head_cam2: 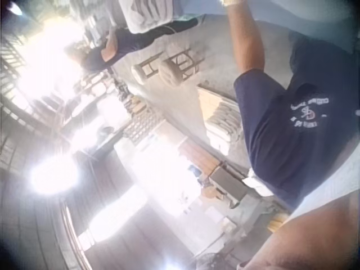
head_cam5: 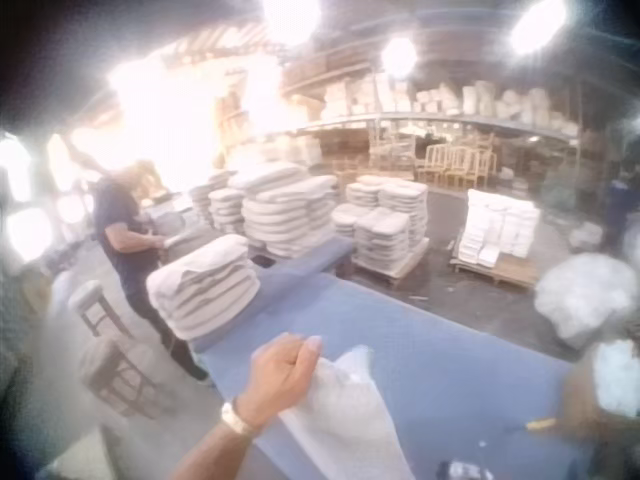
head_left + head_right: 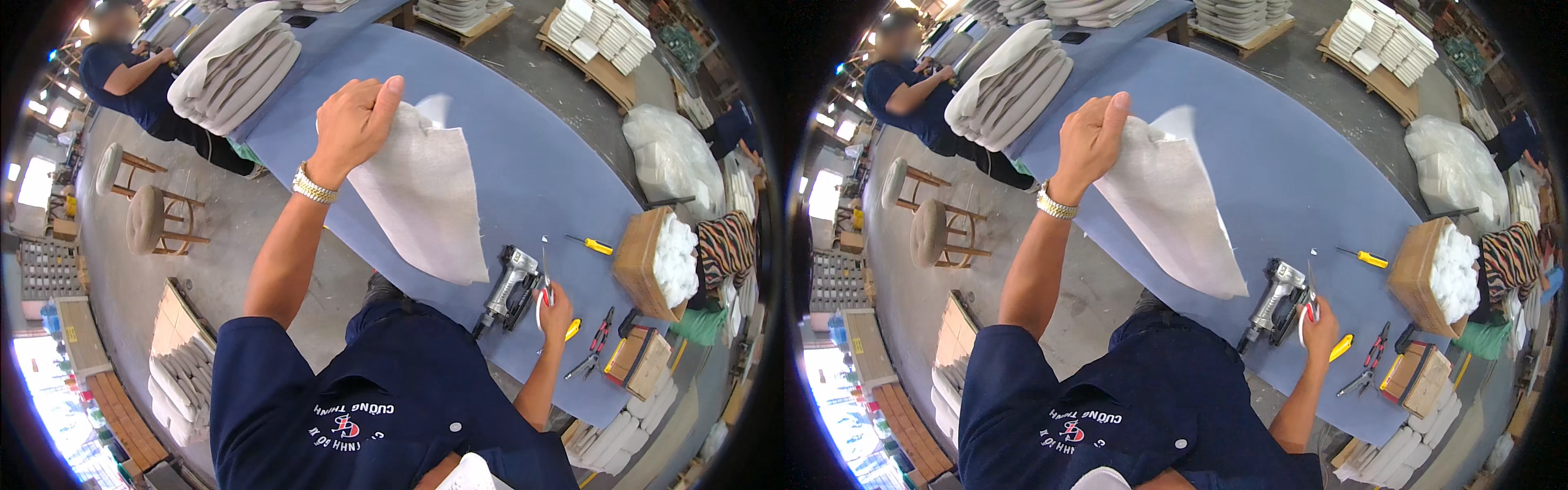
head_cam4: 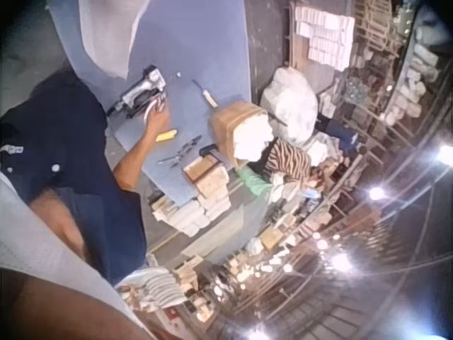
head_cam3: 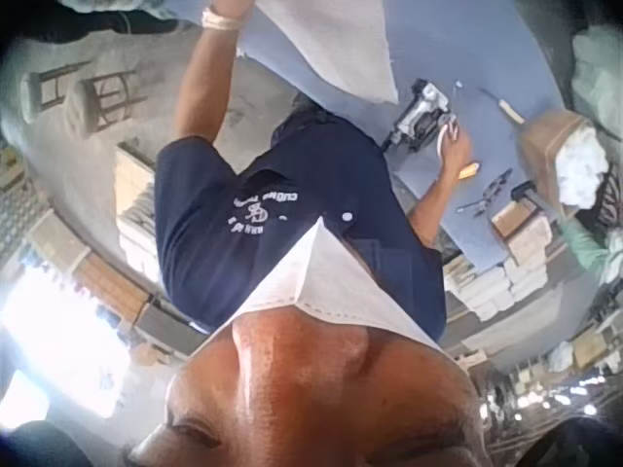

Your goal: The person folds white fabric around a cushion, trims excess fabric with scissors, and staples the edges using a staple gun. The process is repeated for multiple cushions on a blue work table in a workshop.

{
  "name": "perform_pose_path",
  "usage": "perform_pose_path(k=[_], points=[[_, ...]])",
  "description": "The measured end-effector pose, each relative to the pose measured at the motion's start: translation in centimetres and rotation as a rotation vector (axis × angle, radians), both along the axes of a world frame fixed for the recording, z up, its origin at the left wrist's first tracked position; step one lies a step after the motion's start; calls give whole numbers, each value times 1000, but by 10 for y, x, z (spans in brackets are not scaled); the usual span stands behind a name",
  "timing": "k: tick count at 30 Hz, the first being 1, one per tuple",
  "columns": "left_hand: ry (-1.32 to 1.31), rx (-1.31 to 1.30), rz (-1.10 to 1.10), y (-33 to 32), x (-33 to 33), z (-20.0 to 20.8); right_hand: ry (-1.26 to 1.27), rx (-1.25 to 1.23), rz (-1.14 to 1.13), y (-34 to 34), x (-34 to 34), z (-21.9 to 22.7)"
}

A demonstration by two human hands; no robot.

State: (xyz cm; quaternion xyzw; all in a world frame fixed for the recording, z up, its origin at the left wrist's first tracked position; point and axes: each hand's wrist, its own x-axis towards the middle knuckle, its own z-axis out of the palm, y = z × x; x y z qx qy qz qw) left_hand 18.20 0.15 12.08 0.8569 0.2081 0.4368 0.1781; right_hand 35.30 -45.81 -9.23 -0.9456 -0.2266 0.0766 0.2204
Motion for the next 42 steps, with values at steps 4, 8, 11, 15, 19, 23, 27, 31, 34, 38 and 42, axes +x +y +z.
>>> perform_pose_path(k=[4,8,11,15,19,23,27,31,34,38,42], points=[[-3,-24,-28,1,0,-5,103,-206,-146,-55,20,-33],[28,-7,-55,-7,-6,0,42,8,-75,-14,33,26],[11,29,-88,-13,-7,1,240,714,150,104,-4,123],[36,19,-112,-24,-20,10,85,975,570,221,-64,203],[31,-25,-89,-35,-29,14,22,1009,644,266,-75,195],[7,-99,-121,-31,-44,9,256,1120,667,274,-78,183],[-20,-127,-168,-34,-53,10,274,1233,702,281,-81,177],[-21,-93,-203,-31,-57,9,300,1216,701,285,-83,178],[-32,-127,-219,-31,-57,10,352,1210,678,288,-84,175],[-17,-112,-236,-30,-55,11,394,1174,651,287,-86,174],[-16,-77,-253,-25,-52,10,401,1230,621,282,-93,173]])
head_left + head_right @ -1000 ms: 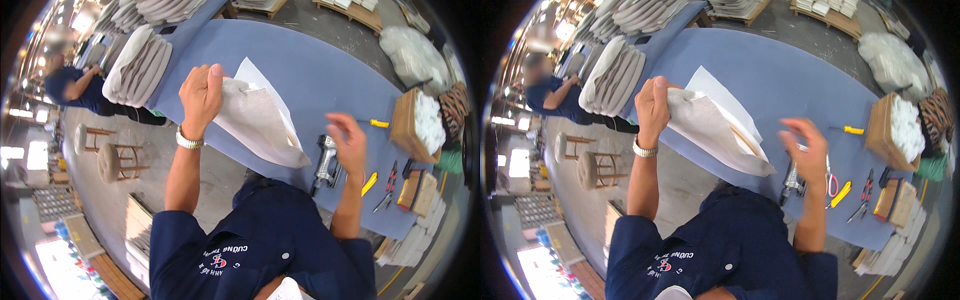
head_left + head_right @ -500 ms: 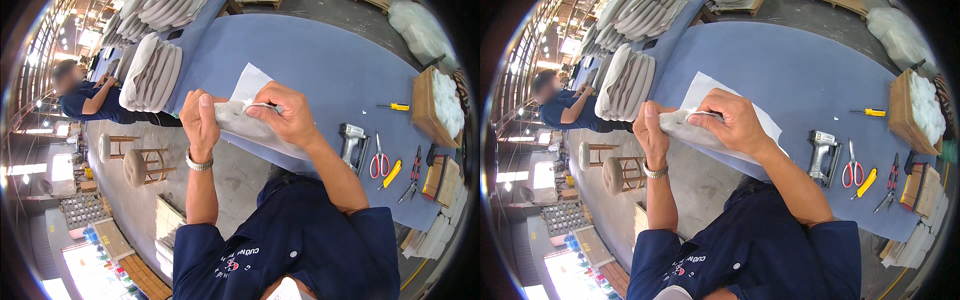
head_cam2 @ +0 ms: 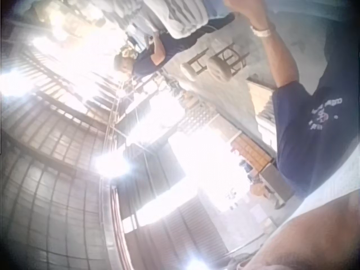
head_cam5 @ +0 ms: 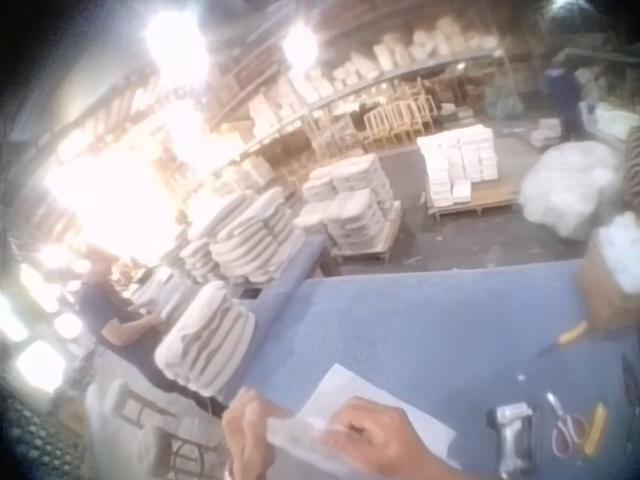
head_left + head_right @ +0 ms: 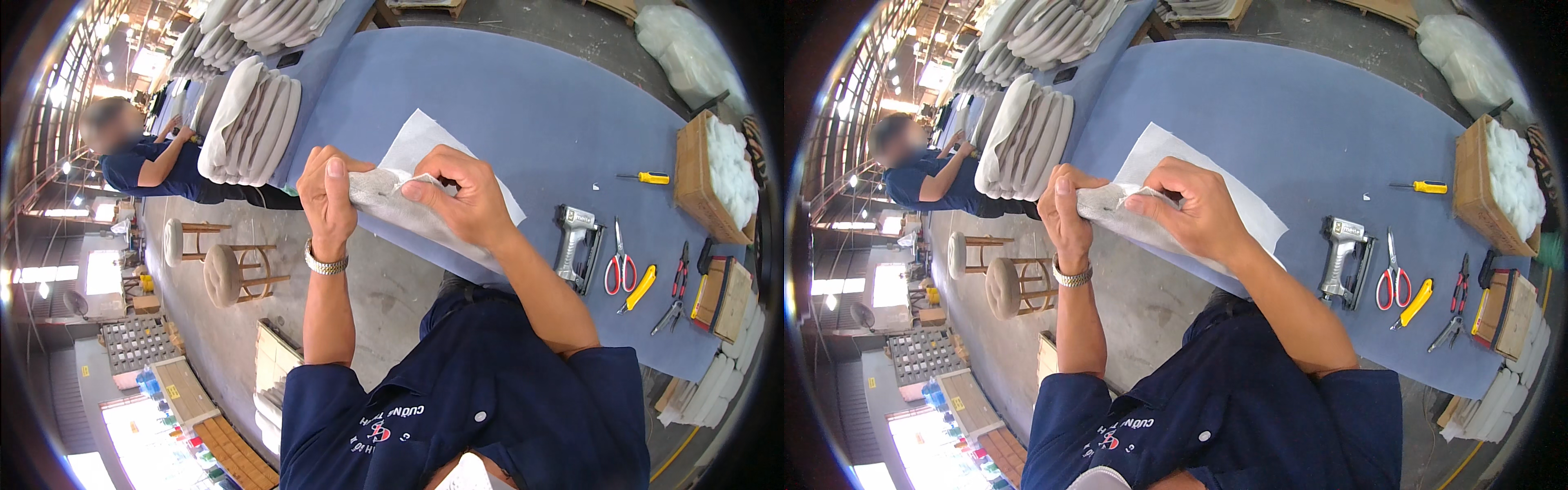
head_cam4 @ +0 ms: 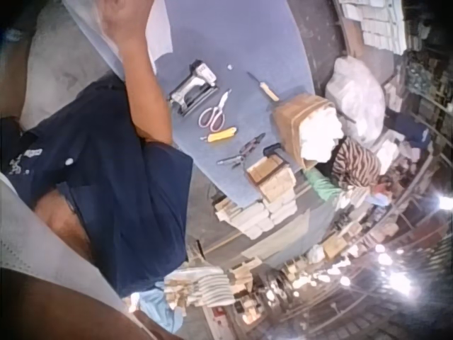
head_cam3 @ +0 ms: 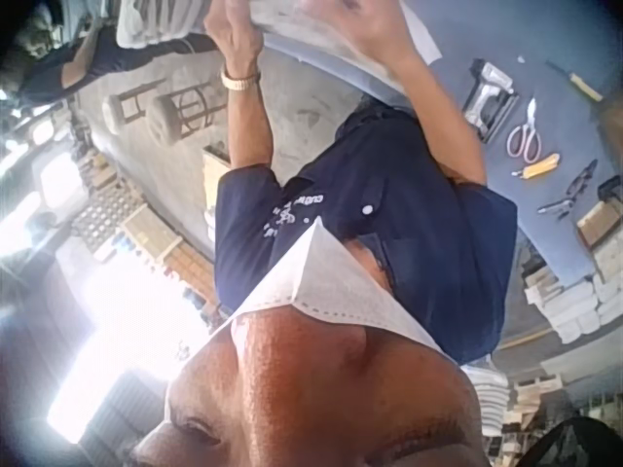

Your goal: The person folds white fabric around a cushion, trims excess fabric with scissors, and staples the edges using a staple gun. The process is repeated for multiple cushions on a blue work table in a workshop.

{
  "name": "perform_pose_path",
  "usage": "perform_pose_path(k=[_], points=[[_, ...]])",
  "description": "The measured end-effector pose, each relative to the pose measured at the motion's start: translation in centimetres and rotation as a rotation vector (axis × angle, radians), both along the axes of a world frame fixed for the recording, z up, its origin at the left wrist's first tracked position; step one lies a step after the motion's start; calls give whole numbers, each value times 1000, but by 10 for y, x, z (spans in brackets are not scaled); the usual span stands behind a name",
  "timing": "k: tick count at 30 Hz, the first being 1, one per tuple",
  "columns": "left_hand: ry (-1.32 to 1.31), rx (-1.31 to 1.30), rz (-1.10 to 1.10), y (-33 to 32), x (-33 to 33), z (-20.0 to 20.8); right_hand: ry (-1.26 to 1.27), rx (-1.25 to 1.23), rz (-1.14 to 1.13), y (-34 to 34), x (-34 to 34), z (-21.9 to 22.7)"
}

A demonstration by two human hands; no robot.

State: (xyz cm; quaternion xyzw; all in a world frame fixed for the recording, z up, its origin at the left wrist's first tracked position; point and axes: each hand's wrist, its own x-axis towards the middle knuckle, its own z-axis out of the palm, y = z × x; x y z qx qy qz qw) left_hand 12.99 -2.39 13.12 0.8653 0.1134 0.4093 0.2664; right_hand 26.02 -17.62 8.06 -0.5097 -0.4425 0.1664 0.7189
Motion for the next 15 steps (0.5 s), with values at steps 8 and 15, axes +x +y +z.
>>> perform_pose_path(k=[8,15], points=[[-86,-85,-133,3,9,-7,-157,108,-86,-31,-25,4],[-46,-87,-92,-4,-13,-8,-60,-23,-54,-61,-18,-25]])
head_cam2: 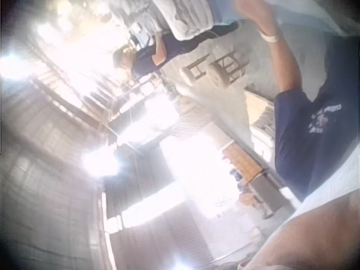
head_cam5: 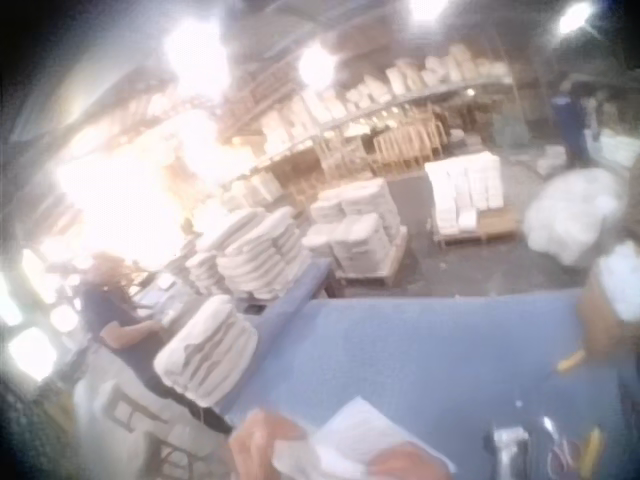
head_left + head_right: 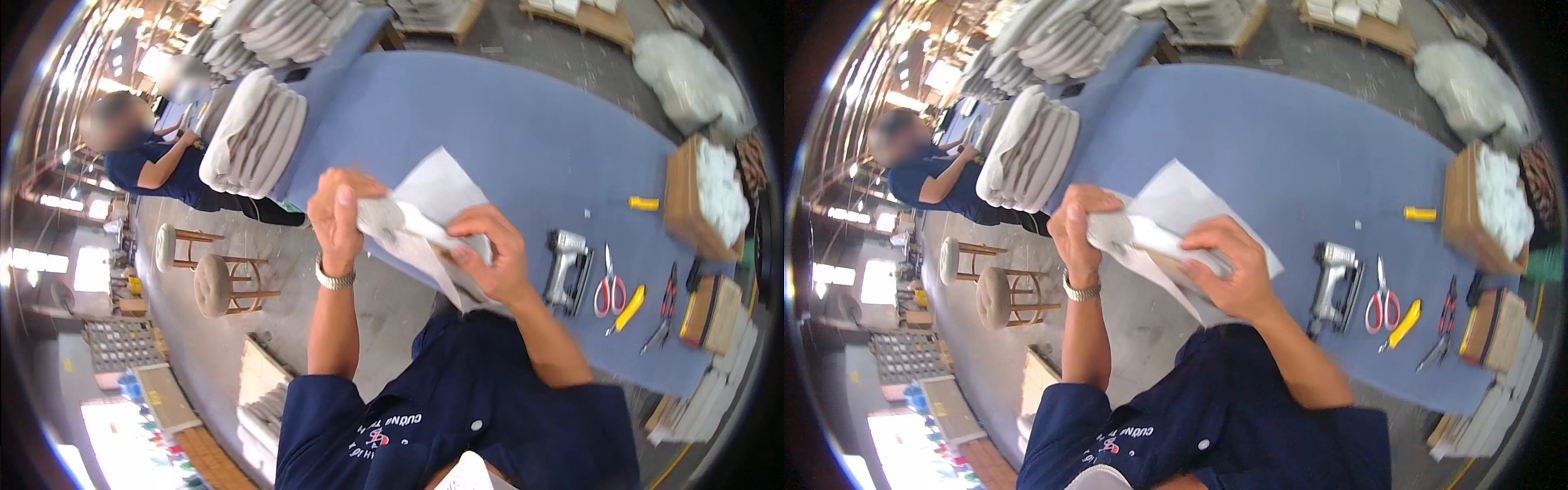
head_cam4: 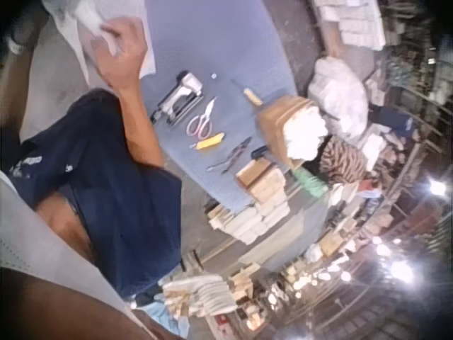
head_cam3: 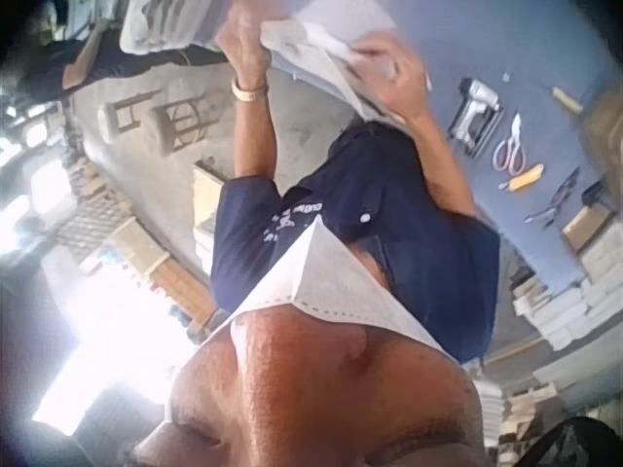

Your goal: The person folds white fabric around a cushion, trims excess fabric with scissors, and staples the edges using a staple gun. The process is repeated for multiple cushions on a blue work table in a workshop.

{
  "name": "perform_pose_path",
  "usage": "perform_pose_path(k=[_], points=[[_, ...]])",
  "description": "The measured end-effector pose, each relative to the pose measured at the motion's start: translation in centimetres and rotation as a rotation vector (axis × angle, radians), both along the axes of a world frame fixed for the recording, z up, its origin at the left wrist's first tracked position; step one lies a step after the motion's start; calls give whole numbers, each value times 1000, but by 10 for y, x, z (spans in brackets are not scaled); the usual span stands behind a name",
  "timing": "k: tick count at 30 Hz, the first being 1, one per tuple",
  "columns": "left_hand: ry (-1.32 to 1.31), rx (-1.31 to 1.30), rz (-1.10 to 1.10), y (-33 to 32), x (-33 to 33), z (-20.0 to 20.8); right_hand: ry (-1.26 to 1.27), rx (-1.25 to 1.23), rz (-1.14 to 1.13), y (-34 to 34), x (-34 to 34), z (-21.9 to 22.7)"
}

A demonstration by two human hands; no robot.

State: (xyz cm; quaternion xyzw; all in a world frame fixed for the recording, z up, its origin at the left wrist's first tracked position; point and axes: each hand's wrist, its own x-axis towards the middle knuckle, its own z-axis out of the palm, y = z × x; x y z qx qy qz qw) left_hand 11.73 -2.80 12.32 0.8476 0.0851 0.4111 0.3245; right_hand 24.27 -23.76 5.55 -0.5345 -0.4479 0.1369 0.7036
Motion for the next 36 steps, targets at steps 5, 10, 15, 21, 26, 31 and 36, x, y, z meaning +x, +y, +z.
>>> perform_pose_path(k=[5,10,15,21,26,31,36], points=[[-5,26,63,-4,-3,1,33,-380,167,-26,11,-49],[-112,94,240,-9,-5,-1,3,-352,200,-56,15,-82],[-6,109,365,-21,-18,3,-89,-360,114,-51,6,-65],[204,299,204,-31,-30,29,-45,-587,78,-15,24,-70],[162,222,202,-35,-61,13,-417,-571,23,-9,73,-62],[43,-270,262,-69,-84,-83,-910,-441,16,29,136,8],[95,-578,351,-119,-21,-252,-1147,-891,116,37,170,-59]])
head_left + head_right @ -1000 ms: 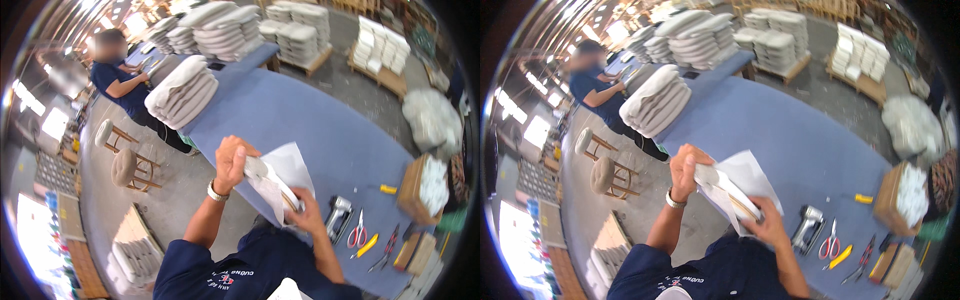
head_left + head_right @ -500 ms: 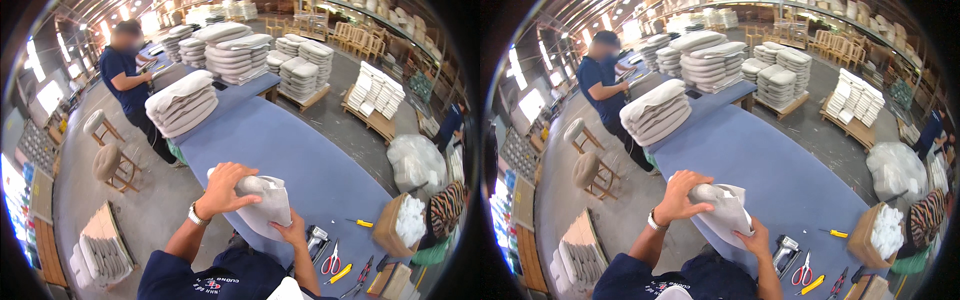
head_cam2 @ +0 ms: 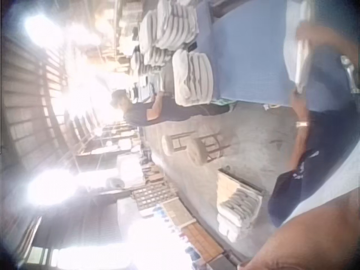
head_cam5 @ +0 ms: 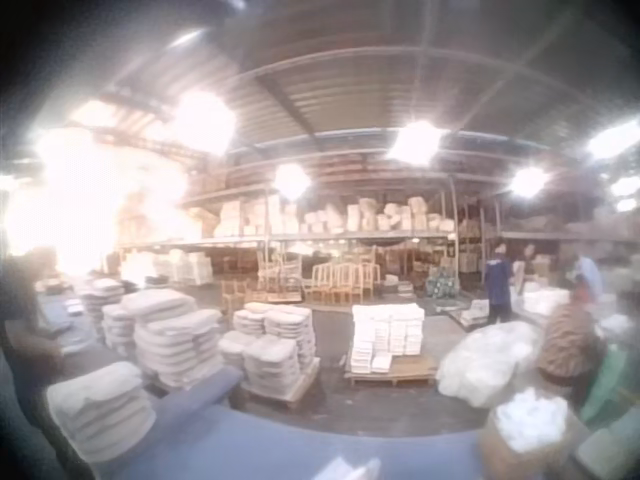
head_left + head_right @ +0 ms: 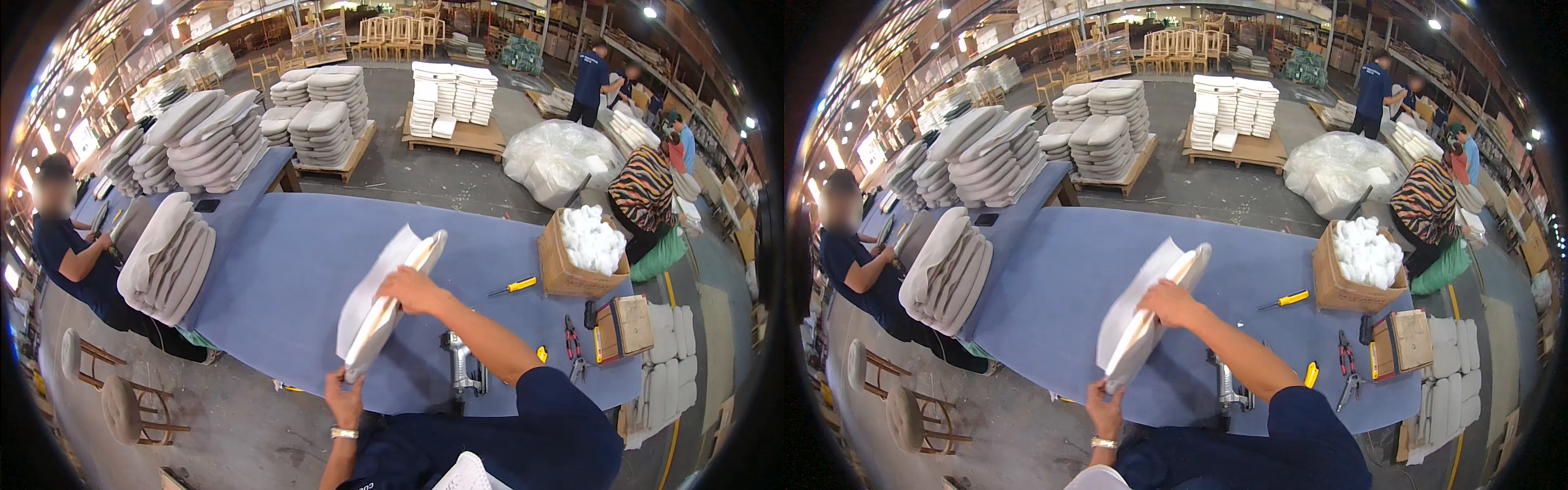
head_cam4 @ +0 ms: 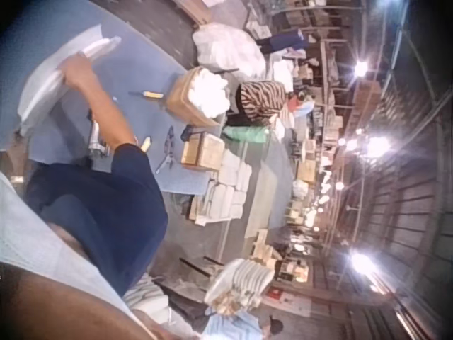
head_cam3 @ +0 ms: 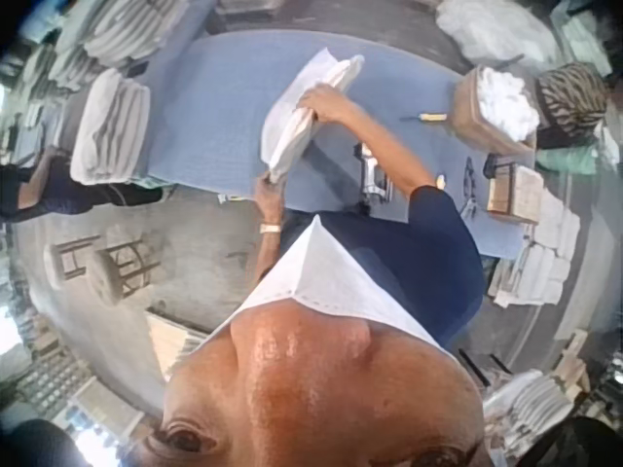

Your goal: The person folds white fabric around a cushion, trims excess fabric with scissors, and staples the edges using a staple gun. The process is repeated for multiple cushions on a blue work table in a workshop.

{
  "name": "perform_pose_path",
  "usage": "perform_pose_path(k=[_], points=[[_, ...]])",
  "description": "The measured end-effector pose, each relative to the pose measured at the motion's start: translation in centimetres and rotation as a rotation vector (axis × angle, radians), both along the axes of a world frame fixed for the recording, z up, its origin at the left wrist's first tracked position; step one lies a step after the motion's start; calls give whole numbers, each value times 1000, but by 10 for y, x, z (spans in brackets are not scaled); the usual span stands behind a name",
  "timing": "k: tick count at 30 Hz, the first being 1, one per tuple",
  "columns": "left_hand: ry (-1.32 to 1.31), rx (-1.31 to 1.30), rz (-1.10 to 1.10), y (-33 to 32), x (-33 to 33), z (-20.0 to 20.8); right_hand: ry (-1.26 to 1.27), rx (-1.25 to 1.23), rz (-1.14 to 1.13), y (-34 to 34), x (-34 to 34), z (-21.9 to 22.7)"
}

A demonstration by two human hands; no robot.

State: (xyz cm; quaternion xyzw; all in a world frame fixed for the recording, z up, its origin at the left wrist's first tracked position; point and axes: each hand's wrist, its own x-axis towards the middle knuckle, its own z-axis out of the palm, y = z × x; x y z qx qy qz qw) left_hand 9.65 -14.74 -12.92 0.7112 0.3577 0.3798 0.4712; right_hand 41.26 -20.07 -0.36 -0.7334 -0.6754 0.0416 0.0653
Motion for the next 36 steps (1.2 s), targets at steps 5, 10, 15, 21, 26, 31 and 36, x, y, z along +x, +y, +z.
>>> perform_pose_path(k=[5,10,15,21,26,31,36], points=[[36,245,-41,-18,11,31,7,16,-46,-29,-59,-12],[125,129,10,12,14,37,267,206,125,-34,-118,-9],[161,110,-140,29,10,45,508,319,-47,-19,-144,-1],[213,307,-395,45,0,57,698,282,-372,-15,-165,-19],[187,324,-504,69,5,54,508,527,-442,-16,-186,-44],[265,157,-708,107,7,63,536,558,-537,6,-196,-44],[166,29,-1048,161,17,56,638,531,-654,15,-205,-44]])
